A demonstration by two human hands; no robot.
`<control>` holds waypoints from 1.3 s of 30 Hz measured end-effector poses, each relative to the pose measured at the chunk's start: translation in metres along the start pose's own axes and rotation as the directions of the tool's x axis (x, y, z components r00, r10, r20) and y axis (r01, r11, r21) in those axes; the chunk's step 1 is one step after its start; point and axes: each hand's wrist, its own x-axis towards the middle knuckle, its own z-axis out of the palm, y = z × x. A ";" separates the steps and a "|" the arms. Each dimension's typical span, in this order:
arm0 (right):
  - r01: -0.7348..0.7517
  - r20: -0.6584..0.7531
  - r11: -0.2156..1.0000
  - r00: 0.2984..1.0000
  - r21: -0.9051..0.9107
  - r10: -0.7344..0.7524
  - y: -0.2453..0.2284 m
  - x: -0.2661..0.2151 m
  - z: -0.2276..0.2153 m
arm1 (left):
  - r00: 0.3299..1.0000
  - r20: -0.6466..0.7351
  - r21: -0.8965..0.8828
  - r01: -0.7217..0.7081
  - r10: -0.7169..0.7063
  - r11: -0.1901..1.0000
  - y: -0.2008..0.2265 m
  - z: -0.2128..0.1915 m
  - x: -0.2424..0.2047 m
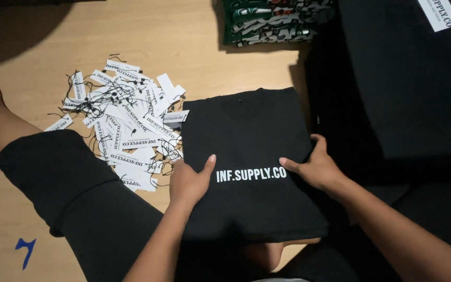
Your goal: Manually attaching brand tags to the collars of folded black t-shirts while sitting on the floor.
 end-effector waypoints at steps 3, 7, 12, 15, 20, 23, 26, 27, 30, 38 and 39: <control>-0.002 0.013 0.999 1.000 0.052 0.002 -0.002 -0.007 -0.002 | 0.997 0.020 -0.001 -0.069 0.069 0.998 0.013 -0.010 -0.015; 0.080 -0.040 0.985 0.996 0.151 -0.075 -0.008 -0.011 -0.004 | 0.991 0.003 -0.144 -0.129 0.131 0.981 0.049 -0.040 -0.053; 0.065 -0.052 0.996 0.997 0.068 -0.062 -0.023 -0.018 -0.016 | 0.986 0.088 -0.014 -0.143 0.144 0.990 0.078 -0.072 -0.064; 0.051 -0.031 0.989 0.998 0.137 -0.047 -0.028 -0.036 -0.017 | 0.986 0.087 0.051 -0.149 0.144 0.988 0.081 -0.087 -0.070; 0.005 0.076 0.995 0.997 -0.100 0.003 -0.026 -0.081 -0.037 | 0.971 0.222 0.206 -0.131 0.084 0.970 0.050 -0.081 -0.094; 0.136 0.059 0.855 0.991 -0.500 -0.123 0.024 -0.058 -0.039 | 0.977 0.147 0.230 -0.183 0.152 0.956 0.044 -0.062 -0.100; 0.395 0.015 0.615 0.849 -0.683 -0.529 0.011 -0.049 -0.026 | 0.835 -0.171 0.404 -0.424 0.523 0.810 0.061 -0.034 -0.085; 0.555 -0.026 0.503 0.654 -0.662 -0.756 -0.006 -0.050 -0.020 | 0.581 -0.259 0.621 -0.512 0.772 0.594 0.070 -0.026 -0.078; 0.775 -0.052 0.346 0.377 -0.529 -0.925 -0.045 -0.053 0.021 | 0.637 -0.078 0.498 -0.642 0.767 0.583 0.096 -0.006 -0.083; 0.607 0.292 0.675 0.794 -0.419 -0.533 -0.019 -0.059 0.052 | 0.820 0.244 0.541 -0.558 0.517 0.629 0.083 0.005 -0.103; 0.565 0.325 0.698 0.825 -0.440 -0.462 -0.019 -0.063 0.053 | 0.834 0.261 0.555 -0.542 0.487 0.631 0.082 0.006 -0.105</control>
